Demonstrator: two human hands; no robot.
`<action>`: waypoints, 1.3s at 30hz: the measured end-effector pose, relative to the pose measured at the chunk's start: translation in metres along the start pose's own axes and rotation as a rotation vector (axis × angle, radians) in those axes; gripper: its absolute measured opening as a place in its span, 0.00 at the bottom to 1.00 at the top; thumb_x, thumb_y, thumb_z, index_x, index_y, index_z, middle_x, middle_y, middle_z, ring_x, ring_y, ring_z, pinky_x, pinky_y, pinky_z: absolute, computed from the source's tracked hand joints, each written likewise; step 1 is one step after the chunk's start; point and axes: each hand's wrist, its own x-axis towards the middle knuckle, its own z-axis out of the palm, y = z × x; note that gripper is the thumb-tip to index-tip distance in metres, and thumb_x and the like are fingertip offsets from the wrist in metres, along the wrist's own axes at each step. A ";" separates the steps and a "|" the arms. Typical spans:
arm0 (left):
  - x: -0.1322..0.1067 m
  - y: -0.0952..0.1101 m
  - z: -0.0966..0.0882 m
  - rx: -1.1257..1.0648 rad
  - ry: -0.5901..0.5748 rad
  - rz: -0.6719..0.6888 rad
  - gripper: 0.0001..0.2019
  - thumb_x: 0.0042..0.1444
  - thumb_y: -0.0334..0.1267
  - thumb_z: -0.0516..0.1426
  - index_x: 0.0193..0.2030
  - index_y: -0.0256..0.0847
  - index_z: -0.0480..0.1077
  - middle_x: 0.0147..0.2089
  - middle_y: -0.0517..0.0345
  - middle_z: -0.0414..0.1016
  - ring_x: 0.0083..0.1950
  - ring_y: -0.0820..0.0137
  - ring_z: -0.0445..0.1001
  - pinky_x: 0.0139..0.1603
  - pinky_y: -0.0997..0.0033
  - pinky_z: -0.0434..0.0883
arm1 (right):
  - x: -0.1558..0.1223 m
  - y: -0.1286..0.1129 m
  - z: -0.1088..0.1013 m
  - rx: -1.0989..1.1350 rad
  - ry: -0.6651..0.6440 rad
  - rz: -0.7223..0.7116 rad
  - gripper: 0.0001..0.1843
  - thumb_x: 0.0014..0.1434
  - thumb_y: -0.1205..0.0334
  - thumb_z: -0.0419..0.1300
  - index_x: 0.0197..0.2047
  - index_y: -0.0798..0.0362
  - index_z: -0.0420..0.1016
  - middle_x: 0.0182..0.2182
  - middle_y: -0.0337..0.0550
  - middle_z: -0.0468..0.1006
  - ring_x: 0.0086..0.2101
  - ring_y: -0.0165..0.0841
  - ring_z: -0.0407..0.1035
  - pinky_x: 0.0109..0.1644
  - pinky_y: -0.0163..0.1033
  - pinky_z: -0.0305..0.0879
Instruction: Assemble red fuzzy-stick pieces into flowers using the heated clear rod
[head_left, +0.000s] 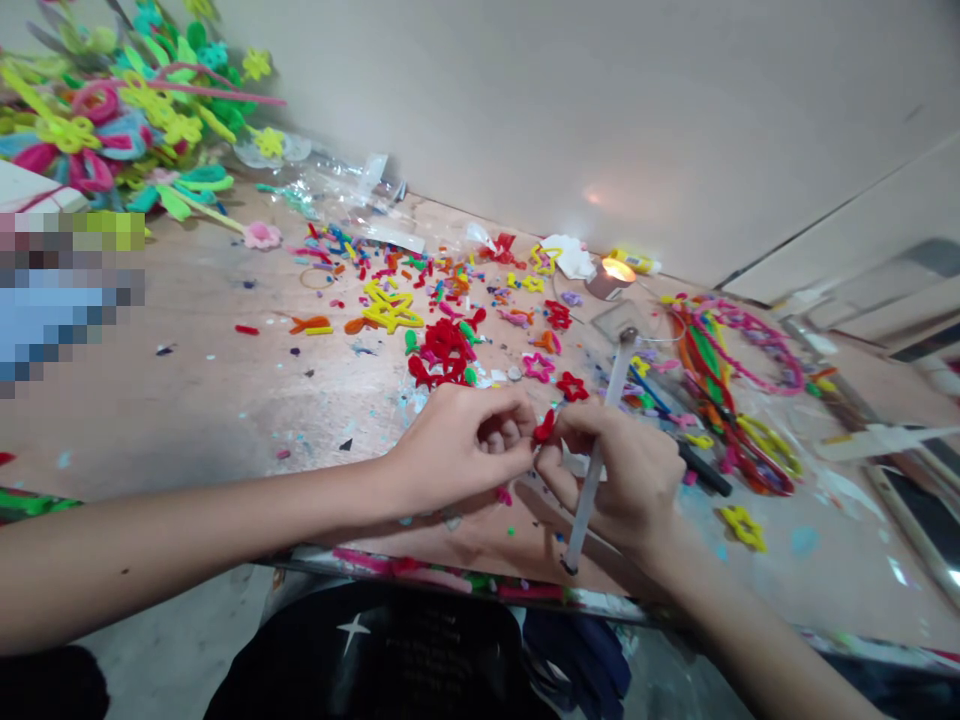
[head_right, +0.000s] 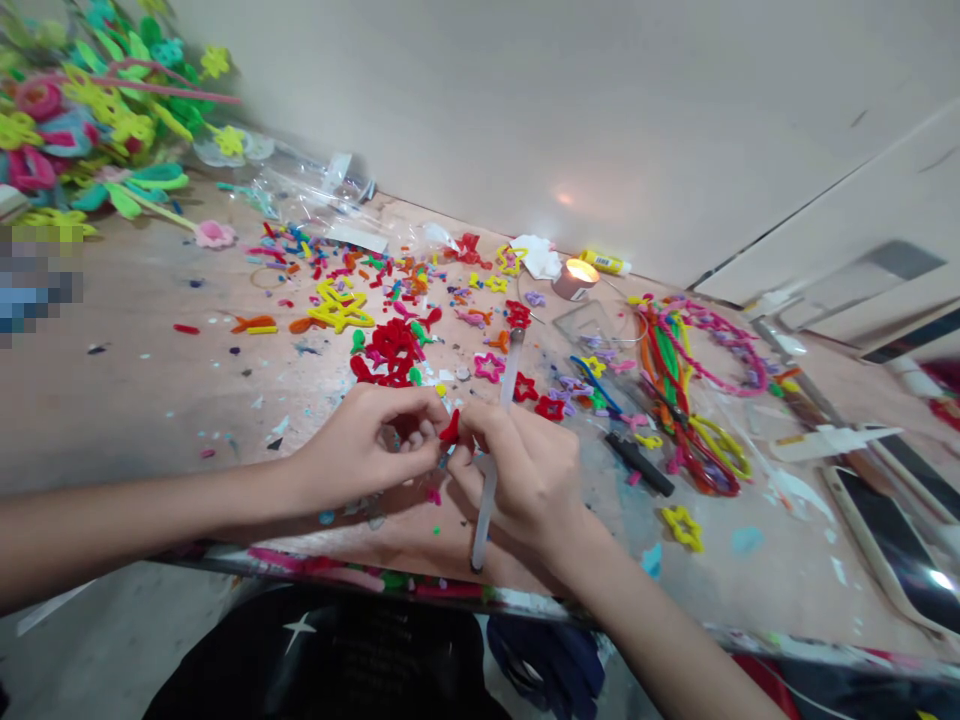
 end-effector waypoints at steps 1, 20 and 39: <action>0.000 0.000 0.000 0.015 -0.007 0.007 0.01 0.52 0.30 0.57 0.31 0.37 0.70 0.24 0.66 0.67 0.26 0.78 0.67 0.28 0.80 0.65 | 0.000 0.000 0.000 -0.014 -0.008 -0.008 0.11 0.57 0.73 0.58 0.38 0.49 0.64 0.23 0.33 0.71 0.22 0.28 0.65 0.27 0.33 0.60; 0.001 -0.003 -0.001 0.175 -0.071 0.040 0.03 0.50 0.28 0.55 0.28 0.37 0.68 0.22 0.67 0.65 0.24 0.78 0.63 0.28 0.78 0.60 | 0.002 -0.001 -0.005 -0.080 -0.180 -0.152 0.05 0.64 0.71 0.55 0.36 0.53 0.66 0.21 0.35 0.68 0.21 0.29 0.60 0.26 0.35 0.55; 0.001 -0.002 -0.001 0.194 -0.078 0.045 0.06 0.48 0.26 0.55 0.25 0.38 0.63 0.21 0.69 0.60 0.23 0.79 0.60 0.27 0.77 0.58 | -0.001 -0.003 -0.003 -0.060 -0.231 -0.126 0.08 0.63 0.69 0.58 0.32 0.51 0.63 0.21 0.34 0.64 0.22 0.28 0.56 0.27 0.36 0.51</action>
